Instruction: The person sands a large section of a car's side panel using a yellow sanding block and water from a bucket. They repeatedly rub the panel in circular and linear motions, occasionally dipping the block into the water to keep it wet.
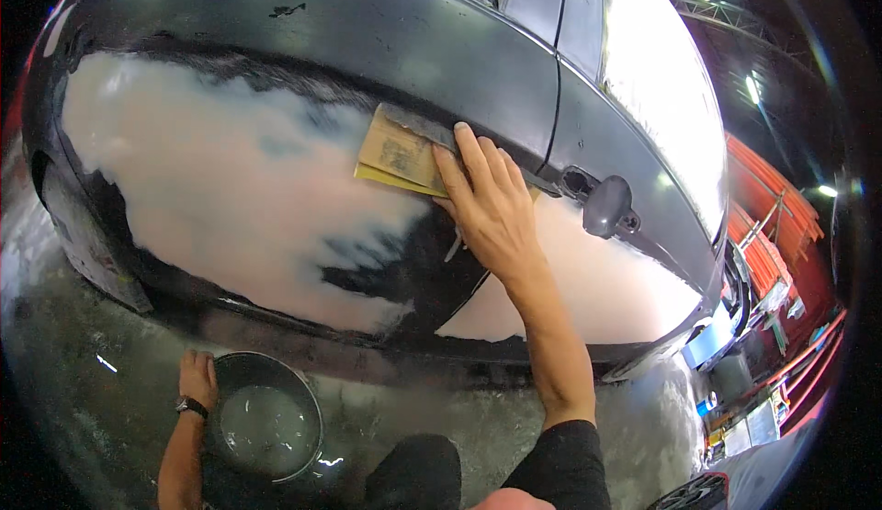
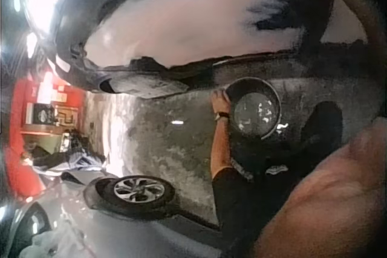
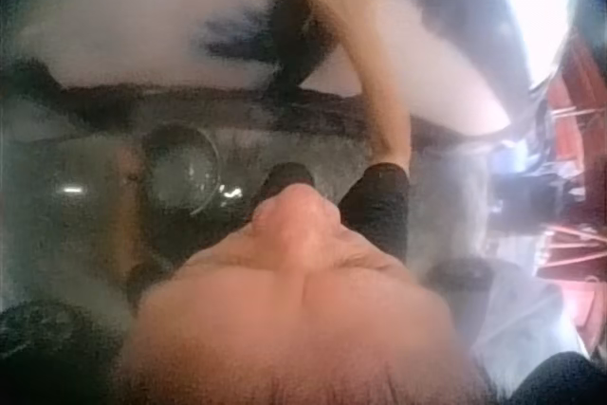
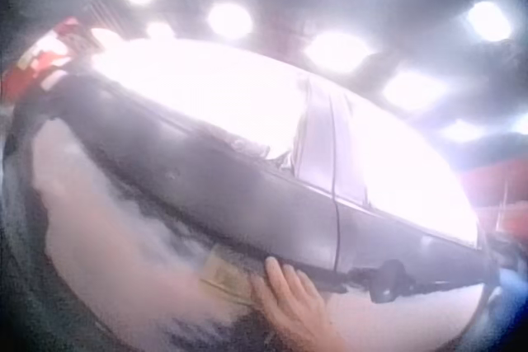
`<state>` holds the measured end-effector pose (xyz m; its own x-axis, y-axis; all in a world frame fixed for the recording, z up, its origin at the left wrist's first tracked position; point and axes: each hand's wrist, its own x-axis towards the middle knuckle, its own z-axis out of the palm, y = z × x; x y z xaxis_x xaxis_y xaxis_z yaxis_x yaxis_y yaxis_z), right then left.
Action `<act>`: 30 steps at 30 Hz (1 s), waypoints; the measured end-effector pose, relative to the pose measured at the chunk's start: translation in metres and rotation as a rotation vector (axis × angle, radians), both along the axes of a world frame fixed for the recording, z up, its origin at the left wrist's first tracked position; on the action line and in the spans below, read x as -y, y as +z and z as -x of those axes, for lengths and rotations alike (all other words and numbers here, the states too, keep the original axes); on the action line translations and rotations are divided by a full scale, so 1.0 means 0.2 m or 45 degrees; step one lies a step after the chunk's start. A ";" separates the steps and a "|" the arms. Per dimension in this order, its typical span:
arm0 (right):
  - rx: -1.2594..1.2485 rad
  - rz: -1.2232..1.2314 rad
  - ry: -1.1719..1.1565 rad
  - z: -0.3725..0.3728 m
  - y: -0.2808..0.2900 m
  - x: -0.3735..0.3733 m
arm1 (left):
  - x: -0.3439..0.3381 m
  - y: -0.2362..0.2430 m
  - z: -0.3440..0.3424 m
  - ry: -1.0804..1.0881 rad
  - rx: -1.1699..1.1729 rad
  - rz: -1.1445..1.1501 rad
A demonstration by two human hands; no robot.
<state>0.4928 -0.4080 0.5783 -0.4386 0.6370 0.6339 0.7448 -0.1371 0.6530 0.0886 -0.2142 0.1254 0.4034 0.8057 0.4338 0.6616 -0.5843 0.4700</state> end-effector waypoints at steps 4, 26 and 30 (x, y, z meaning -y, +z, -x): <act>-0.012 0.058 -0.088 -0.09 -0.14 0.18 | -0.04 -0.04 0.04 -0.053 0.026 -0.035; 0.008 0.074 -0.091 -0.13 -0.19 0.22 | -0.11 -0.09 0.11 -0.017 0.080 0.191; 0.015 -0.013 -0.068 0.01 0.03 0.03 | -0.03 0.01 0.11 0.052 0.000 0.184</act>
